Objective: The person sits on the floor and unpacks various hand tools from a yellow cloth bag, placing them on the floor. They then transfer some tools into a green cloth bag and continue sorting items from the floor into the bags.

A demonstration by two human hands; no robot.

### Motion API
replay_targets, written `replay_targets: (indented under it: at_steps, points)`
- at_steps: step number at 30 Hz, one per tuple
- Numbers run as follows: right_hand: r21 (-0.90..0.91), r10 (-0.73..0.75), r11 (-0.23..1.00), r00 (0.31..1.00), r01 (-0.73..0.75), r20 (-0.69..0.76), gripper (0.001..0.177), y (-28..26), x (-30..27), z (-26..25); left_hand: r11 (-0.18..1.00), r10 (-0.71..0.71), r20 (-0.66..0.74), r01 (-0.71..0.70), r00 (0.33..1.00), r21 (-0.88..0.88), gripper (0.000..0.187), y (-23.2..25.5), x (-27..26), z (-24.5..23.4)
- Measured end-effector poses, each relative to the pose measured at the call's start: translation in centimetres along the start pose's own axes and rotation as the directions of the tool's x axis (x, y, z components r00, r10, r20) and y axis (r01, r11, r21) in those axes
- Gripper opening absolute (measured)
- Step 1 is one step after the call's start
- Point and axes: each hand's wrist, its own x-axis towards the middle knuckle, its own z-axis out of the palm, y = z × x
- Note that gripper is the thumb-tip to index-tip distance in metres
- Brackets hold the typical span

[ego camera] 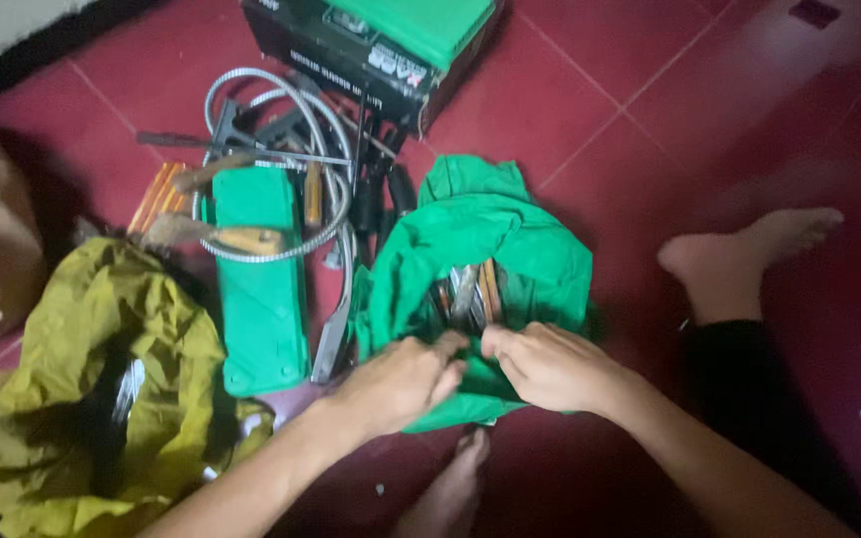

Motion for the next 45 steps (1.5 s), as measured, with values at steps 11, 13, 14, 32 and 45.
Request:
replay_targets:
  at_steps: [11, 13, 14, 32, 45]
  points:
    - [-0.099, -0.440, 0.897, 0.889, 0.430, -0.128, 0.026, 1.1, -2.5, 4.0, 0.762, 0.437, -0.148, -0.278, 0.887, 0.585, 0.033, -0.7, -1.9, 2.1]
    - [-0.198, -0.351, 0.920, 0.936, 0.338, -0.034, 0.019, 1.1, -2.8, 4.9, 0.818, 0.378, -0.107, -0.277, 0.920, 0.504, 0.038, -0.7, -1.8, 2.4]
    - [-0.250, -0.300, 0.923, 0.954, 0.293, 0.009, 0.016, 1.1, -2.9, 5.0, 0.832, 0.339, -0.095, -0.252, 0.936, 0.495, 0.043, -0.8, -1.7, 2.4]
    - [-0.325, -0.261, 0.918, 0.964, 0.227, -0.061, 0.061, 3.1, -4.1, 9.0, 0.779, 0.363, -0.106, -0.239, 0.926, 0.580, 0.037, -3.9, -5.9, 5.6]
    - [-0.264, -0.079, 0.964, 0.972, 0.018, -0.221, 0.053, -2.9, -0.1, 6.4, 0.898, -0.115, -0.370, 0.255, 0.922, 0.358, 0.067, -3.3, -3.0, 1.9]
